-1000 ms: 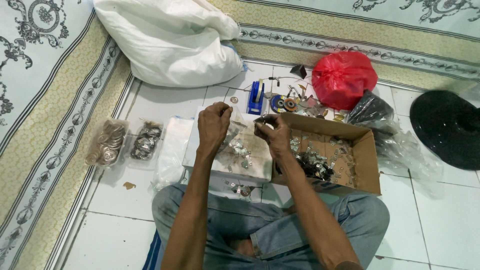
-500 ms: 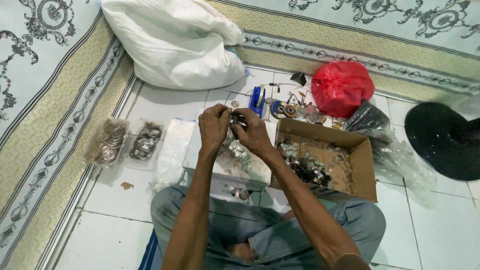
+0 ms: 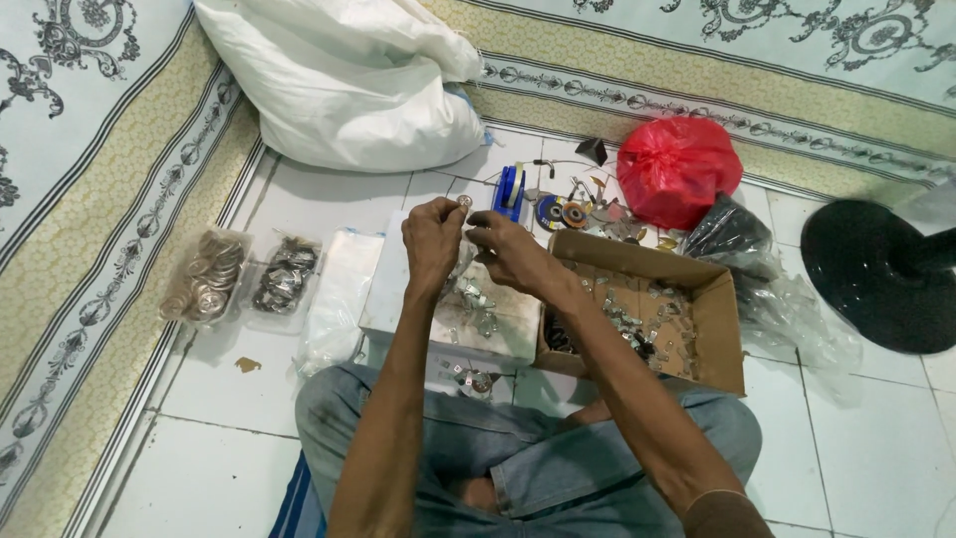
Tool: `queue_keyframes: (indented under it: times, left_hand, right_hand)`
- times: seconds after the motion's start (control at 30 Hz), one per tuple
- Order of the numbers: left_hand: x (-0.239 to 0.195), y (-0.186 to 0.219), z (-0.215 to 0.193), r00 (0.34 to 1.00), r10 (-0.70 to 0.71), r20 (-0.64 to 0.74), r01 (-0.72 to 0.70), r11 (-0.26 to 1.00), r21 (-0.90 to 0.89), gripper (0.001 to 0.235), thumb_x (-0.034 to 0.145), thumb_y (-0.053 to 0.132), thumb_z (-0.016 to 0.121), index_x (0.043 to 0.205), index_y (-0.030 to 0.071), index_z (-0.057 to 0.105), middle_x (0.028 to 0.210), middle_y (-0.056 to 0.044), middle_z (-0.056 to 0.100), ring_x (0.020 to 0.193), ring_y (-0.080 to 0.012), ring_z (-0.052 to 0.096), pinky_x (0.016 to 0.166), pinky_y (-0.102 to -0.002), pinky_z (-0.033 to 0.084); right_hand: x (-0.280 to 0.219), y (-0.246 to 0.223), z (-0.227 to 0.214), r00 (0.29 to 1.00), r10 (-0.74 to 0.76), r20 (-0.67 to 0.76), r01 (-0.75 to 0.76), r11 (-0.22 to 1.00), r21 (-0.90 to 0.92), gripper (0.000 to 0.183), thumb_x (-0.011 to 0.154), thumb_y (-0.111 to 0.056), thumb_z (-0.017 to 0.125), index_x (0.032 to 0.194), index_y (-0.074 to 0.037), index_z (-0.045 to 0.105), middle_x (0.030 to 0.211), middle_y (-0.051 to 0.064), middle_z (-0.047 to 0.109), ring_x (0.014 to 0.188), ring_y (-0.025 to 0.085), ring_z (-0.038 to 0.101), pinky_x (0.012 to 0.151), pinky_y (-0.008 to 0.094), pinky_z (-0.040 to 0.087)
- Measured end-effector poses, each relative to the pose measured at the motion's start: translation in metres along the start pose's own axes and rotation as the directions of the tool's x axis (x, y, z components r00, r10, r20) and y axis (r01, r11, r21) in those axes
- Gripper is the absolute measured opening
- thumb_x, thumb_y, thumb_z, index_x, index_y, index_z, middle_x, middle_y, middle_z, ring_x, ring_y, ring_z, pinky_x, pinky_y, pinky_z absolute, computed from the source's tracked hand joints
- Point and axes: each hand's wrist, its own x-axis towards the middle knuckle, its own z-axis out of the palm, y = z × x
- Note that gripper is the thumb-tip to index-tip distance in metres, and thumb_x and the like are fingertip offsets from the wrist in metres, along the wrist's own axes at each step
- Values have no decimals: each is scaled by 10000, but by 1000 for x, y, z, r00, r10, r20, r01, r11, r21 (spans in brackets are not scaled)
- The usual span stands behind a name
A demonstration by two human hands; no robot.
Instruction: The person sits on the floor and sorts small metal parts from a cardboard box into a clear plastic bag. They pick up individual pieces, inspect them, and place them into the bag.
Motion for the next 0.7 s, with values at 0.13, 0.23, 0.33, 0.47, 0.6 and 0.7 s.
queue_keyframes:
  times: [0.13, 0.23, 0.33, 0.47, 0.6, 0.7]
  left_hand:
    - [1, -1, -5, 1000, 20, -5, -20, 1000, 9, 170, 884, 238, 690, 916, 123, 811, 737, -107, 751, 782, -333, 741, 749, -452, 531]
    - [1, 6, -16, 999, 38, -2, -38, 997, 73, 164, 890, 235, 692, 921, 127, 812, 716, -108, 746, 780, -350, 746, 742, -455, 536]
    - [3, 5, -28, 994, 111, -3, -110, 991, 79, 169, 928, 188, 675, 959, 83, 804, 707, -130, 736, 726, -315, 739, 714, -428, 533]
    - [2, 0, -37, 990, 131, 46, -136, 983, 127, 170, 929, 167, 670, 972, 63, 798, 692, -125, 732, 710, -324, 734, 698, -434, 533]
    - [-2, 3, -37, 981, 170, 91, -180, 976, 120, 143, 927, 161, 694, 965, 75, 800, 709, -147, 736, 751, -370, 747, 691, -461, 539]
    - [2, -1, -39, 977, 174, 123, -192, 970, 151, 142, 943, 167, 691, 984, 81, 796, 718, -146, 739, 735, -363, 748, 678, -452, 550]
  right_hand:
    - [1, 20, 6, 999, -20, -27, 15, 983, -181, 155, 860, -171, 754, 991, -88, 755, 1250, 165, 638, 1167, 430, 635, 872, 486, 600]
    - [6, 23, 7, 996, -20, -83, -4, 961, -278, 130, 956, -235, 662, 919, -169, 767, 1263, 87, 611, 1224, 376, 608, 863, 446, 577]
    - [11, 21, 7, 978, -87, -189, 34, 963, -266, 140, 986, -226, 669, 889, -172, 755, 1259, 55, 611, 1276, 329, 588, 926, 425, 553]
    - [10, 5, 4, 984, -96, -149, 67, 980, -188, 102, 1015, -228, 622, 961, -158, 673, 1275, 91, 596, 1226, 393, 607, 885, 488, 561]
    - [8, -26, -15, 997, 63, 54, -49, 975, -217, 450, 828, -227, 506, 1262, -197, 618, 1515, 237, 430, 1380, 533, 449, 1027, 639, 454]
    - [9, 33, 16, 982, 114, 148, -20, 851, -525, 486, 779, -157, 658, 1256, -252, 659, 1393, 129, 549, 1328, 411, 551, 957, 554, 519]
